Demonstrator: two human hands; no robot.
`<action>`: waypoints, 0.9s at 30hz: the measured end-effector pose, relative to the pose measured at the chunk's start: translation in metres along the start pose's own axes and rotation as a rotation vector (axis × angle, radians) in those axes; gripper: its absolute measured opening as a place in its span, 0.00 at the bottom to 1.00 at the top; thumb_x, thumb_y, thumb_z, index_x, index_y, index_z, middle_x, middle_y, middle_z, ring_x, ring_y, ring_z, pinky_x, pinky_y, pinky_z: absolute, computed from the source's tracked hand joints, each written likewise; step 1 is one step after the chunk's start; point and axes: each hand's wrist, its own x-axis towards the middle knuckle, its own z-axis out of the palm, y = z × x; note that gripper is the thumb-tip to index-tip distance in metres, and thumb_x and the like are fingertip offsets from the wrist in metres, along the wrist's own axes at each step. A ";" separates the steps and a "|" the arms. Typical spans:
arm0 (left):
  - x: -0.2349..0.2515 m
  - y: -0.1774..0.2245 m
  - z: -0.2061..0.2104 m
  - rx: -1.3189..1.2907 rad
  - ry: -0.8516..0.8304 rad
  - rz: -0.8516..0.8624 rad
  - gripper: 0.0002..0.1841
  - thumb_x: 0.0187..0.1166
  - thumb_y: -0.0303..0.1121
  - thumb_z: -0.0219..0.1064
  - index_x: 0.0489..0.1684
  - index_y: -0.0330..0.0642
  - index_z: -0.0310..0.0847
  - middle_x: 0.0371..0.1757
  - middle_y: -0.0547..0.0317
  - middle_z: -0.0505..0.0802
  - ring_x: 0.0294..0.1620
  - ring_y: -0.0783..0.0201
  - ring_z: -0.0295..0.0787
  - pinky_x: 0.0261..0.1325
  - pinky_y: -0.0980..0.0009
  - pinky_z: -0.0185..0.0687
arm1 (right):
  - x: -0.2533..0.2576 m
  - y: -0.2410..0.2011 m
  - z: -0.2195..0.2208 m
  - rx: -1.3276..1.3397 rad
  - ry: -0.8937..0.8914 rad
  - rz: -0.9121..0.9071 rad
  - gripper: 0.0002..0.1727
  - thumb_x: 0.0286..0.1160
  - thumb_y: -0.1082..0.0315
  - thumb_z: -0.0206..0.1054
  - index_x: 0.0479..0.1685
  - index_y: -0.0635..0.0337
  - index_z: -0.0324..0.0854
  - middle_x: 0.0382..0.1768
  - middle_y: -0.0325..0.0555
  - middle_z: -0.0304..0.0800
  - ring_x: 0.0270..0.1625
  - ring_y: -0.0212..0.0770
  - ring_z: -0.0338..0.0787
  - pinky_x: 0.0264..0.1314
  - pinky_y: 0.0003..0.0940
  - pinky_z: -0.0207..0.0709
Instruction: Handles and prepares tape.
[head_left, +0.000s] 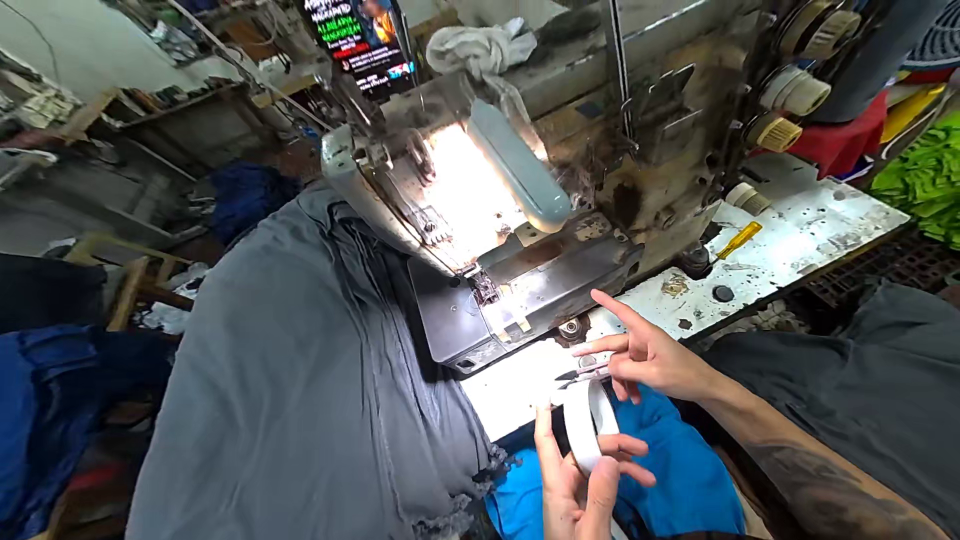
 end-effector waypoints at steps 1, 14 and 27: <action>-0.002 -0.008 -0.001 -0.003 0.021 -0.019 0.40 0.91 0.30 0.53 0.88 0.34 0.17 0.47 0.55 0.97 0.42 0.62 0.98 0.53 0.66 0.94 | -0.001 -0.004 -0.002 0.033 -0.019 0.012 0.51 0.69 0.84 0.54 0.94 0.53 0.29 0.62 0.42 0.92 0.19 0.23 0.84 0.19 0.17 0.78; 0.038 -0.046 -0.049 -0.154 -0.137 -0.187 0.49 0.80 0.44 0.66 0.91 0.32 0.31 0.60 0.58 0.93 0.58 0.67 0.92 0.66 0.65 0.86 | -0.042 -0.009 0.006 0.314 -0.206 0.029 0.44 0.77 0.73 0.60 0.93 0.48 0.41 0.69 0.41 0.89 0.26 0.27 0.90 0.23 0.20 0.82; 0.108 -0.035 0.008 0.085 -0.118 -0.054 0.38 0.78 0.14 0.61 0.85 0.24 0.39 0.45 0.51 0.97 0.48 0.61 0.98 0.59 0.65 0.93 | -0.077 0.062 0.018 -0.096 0.472 -0.349 0.37 0.77 0.74 0.69 0.86 0.63 0.57 0.42 0.30 0.96 0.29 0.16 0.86 0.28 0.11 0.79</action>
